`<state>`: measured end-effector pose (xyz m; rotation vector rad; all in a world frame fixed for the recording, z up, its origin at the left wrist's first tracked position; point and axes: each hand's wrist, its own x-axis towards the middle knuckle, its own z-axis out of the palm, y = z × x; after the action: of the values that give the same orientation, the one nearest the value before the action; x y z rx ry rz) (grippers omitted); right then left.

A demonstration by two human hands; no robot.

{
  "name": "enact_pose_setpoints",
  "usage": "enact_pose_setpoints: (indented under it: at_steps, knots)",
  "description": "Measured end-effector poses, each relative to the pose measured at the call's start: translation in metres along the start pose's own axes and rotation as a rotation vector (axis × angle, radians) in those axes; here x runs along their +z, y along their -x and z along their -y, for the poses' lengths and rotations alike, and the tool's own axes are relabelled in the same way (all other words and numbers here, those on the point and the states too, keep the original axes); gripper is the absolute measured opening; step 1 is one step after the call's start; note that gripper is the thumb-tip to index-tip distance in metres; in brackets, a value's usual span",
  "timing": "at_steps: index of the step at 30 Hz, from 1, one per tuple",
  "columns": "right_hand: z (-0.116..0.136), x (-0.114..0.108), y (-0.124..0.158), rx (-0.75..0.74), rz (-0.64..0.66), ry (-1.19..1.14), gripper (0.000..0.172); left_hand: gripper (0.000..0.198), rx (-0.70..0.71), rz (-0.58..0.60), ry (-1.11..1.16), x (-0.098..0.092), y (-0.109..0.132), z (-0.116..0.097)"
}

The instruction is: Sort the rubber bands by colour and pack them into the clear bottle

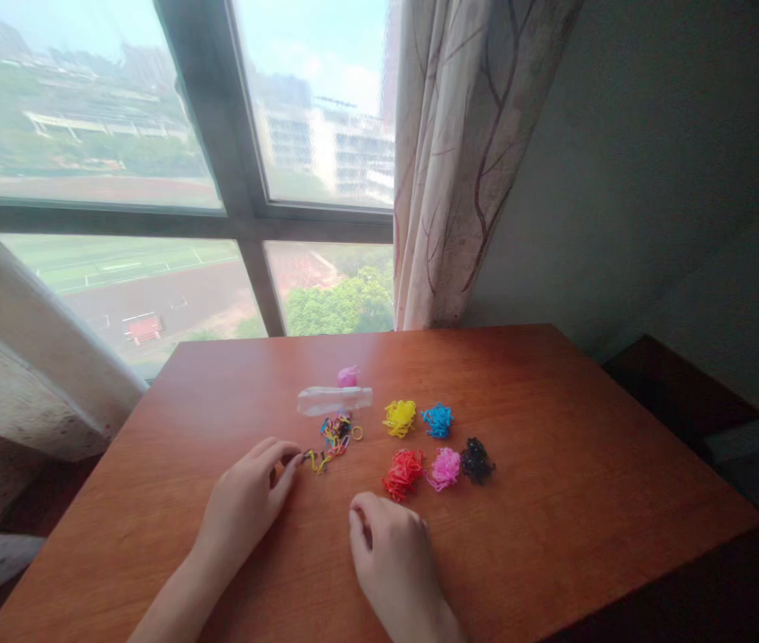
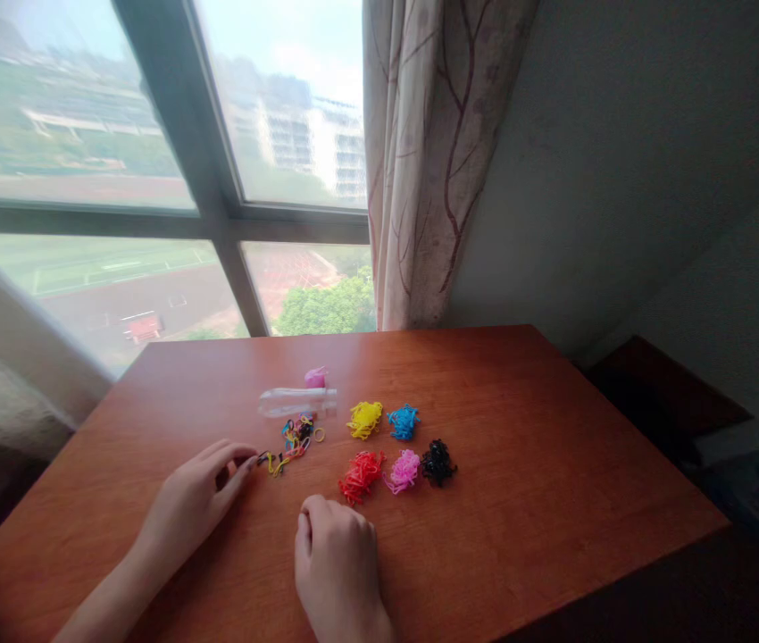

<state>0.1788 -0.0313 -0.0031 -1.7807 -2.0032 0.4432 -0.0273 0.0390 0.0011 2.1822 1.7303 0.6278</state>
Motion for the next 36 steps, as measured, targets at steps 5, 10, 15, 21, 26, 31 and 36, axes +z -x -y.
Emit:
enact_pose_setpoints:
  at_steps: [5,10,15,21,26,31,36]
  knots:
    - [-0.005,-0.001,0.003,-0.005,0.003,-0.037,0.017,0.022,0.084,-0.019,0.037,-0.002,-0.007,-0.019]
    - [-0.008,-0.001,0.005,0.005,0.005,-0.045,0.018,0.019,0.268,0.128,0.0,0.005,-0.034,-0.085]
    - [-0.009,0.002,0.006,0.04,0.058,-0.022,0.02,0.015,0.449,0.278,-0.001,0.041,-0.072,-0.163]
    - [-0.012,0.003,0.007,0.058,0.121,-0.022,0.025,0.02,0.496,0.363,0.021,0.079,-0.096,-0.203]
    - [-0.009,-0.003,0.005,0.032,0.107,-0.042,0.023,0.018,0.488,0.358,0.099,0.067,-0.091,-0.187]
    - [-0.004,-0.006,0.0,0.033,0.104,0.005,0.019,0.02,0.382,0.238,0.15,0.029,-0.068,-0.133]
    - [0.002,-0.005,-0.006,0.038,0.074,-0.015,0.018,0.02,0.205,0.109,0.134,-0.001,-0.041,-0.064]
